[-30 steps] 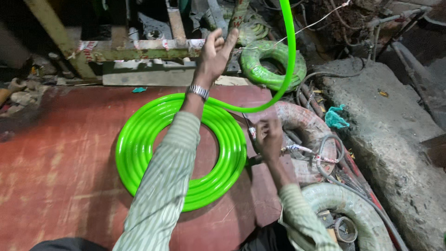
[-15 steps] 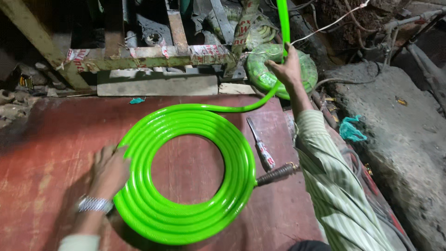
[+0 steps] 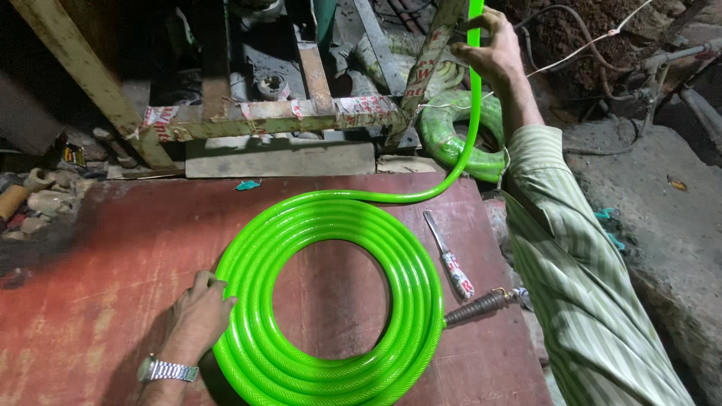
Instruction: The person sits on a red mat and coils a long green flexible hose into a tight circular bundle on the floor. They repeatedly pull the hose, loop it around the existing coil, and adjust the layers to keep the bundle compact.
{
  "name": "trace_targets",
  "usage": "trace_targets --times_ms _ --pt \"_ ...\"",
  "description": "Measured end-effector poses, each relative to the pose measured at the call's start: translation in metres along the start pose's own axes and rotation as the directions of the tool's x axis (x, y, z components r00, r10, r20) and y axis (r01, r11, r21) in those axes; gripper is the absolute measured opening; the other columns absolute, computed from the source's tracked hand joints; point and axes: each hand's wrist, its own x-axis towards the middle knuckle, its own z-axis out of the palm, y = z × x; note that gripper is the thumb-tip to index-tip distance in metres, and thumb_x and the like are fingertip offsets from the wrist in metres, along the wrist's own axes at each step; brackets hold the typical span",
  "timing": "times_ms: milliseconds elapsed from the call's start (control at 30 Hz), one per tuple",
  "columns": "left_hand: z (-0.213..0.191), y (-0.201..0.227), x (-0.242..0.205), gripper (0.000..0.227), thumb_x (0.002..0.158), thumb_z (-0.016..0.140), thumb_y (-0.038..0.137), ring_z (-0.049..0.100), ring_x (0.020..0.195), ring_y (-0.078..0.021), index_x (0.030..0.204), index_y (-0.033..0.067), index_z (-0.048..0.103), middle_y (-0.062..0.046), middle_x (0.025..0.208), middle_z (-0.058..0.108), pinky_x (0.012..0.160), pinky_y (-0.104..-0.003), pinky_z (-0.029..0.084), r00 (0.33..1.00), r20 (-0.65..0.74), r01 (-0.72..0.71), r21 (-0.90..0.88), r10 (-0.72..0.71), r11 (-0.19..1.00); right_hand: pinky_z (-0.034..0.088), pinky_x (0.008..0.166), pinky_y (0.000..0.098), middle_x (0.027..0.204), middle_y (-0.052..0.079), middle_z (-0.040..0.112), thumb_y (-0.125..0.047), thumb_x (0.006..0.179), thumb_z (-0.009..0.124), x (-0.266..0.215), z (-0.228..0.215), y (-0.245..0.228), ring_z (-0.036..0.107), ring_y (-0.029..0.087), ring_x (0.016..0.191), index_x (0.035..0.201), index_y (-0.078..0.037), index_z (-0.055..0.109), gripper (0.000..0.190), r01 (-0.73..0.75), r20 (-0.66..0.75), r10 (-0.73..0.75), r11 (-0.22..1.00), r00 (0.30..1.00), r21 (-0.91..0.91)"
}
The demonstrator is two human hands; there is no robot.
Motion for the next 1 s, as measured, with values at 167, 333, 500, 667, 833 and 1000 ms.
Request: trace_targets --times_ms 167,333,500,667,833,1000 --pt "-0.009 0.004 -0.006 0.046 0.087 0.068 0.046 0.071 0.093 -0.0404 0.123 0.0167 0.065 -0.006 0.128 0.051 0.088 -0.057 0.057 1.000 0.006 0.003 0.005 -0.003 1.000 0.051 0.077 0.0446 0.115 0.017 0.056 -0.018 0.086 0.083 -0.016 0.020 0.026 0.061 0.033 0.095 0.100 -0.008 0.070 0.022 0.208 -0.206 -0.263 0.944 0.942 -0.255" --pt "-0.008 0.008 -0.003 0.041 0.089 0.066 0.049 0.071 0.089 -0.0412 0.109 0.0137 0.066 -0.007 0.126 0.051 0.084 -0.058 0.056 1.000 0.022 0.022 0.033 -0.023 0.999 0.052 0.055 0.0557 0.112 0.028 0.046 0.009 0.089 0.058 -0.122 0.021 -0.028 0.062 0.047 0.076 0.105 0.002 0.045 0.022 0.355 -0.308 -0.413 0.907 0.857 -0.227" --pt "-0.034 0.023 -0.009 0.045 0.090 0.064 0.050 0.070 0.102 -0.0432 0.115 0.0122 0.066 -0.012 0.133 0.050 0.095 -0.057 0.055 0.992 0.105 0.064 0.030 -0.067 0.997 0.060 0.078 0.0453 0.113 0.025 0.058 0.011 0.096 0.063 -0.244 0.030 -0.074 0.064 0.035 0.094 0.135 -0.002 0.043 0.045 0.454 -0.322 -0.439 0.891 0.839 -0.032" --pt "-0.044 0.032 -0.011 0.049 0.093 0.059 0.053 0.067 0.110 -0.0419 0.116 0.0106 0.066 -0.011 0.139 0.046 0.096 -0.058 0.053 0.978 0.182 0.096 0.030 -0.100 0.995 0.038 0.092 0.0554 0.092 0.019 0.058 -0.012 0.096 0.067 -0.361 0.019 -0.167 0.061 0.040 0.090 0.115 0.004 0.047 0.032 0.183 -0.134 -0.168 0.977 0.977 0.112" --pt "-0.032 0.023 -0.011 0.051 0.094 0.057 0.055 0.068 0.106 -0.0413 0.115 0.0087 0.067 -0.015 0.135 0.050 0.093 -0.055 0.055 0.992 0.115 0.039 0.034 -0.043 0.999 0.051 0.089 0.0472 0.119 0.024 0.068 -0.020 0.091 0.068 -0.432 0.072 -0.101 0.067 0.043 0.105 0.132 -0.002 0.052 0.048 -0.115 0.182 0.096 0.989 0.979 0.097" --pt "-0.059 0.036 -0.027 0.052 0.092 0.065 0.043 0.067 0.117 -0.0468 0.125 0.0030 0.072 -0.020 0.143 0.053 0.093 -0.061 0.058 0.988 0.142 0.068 -0.080 -0.056 0.994 0.053 0.092 0.0692 0.136 0.024 0.050 -0.013 0.087 0.074 -0.448 0.061 -0.076 0.054 0.053 0.125 0.134 -0.030 0.062 0.052 -0.199 0.310 0.328 0.902 0.893 -0.382"
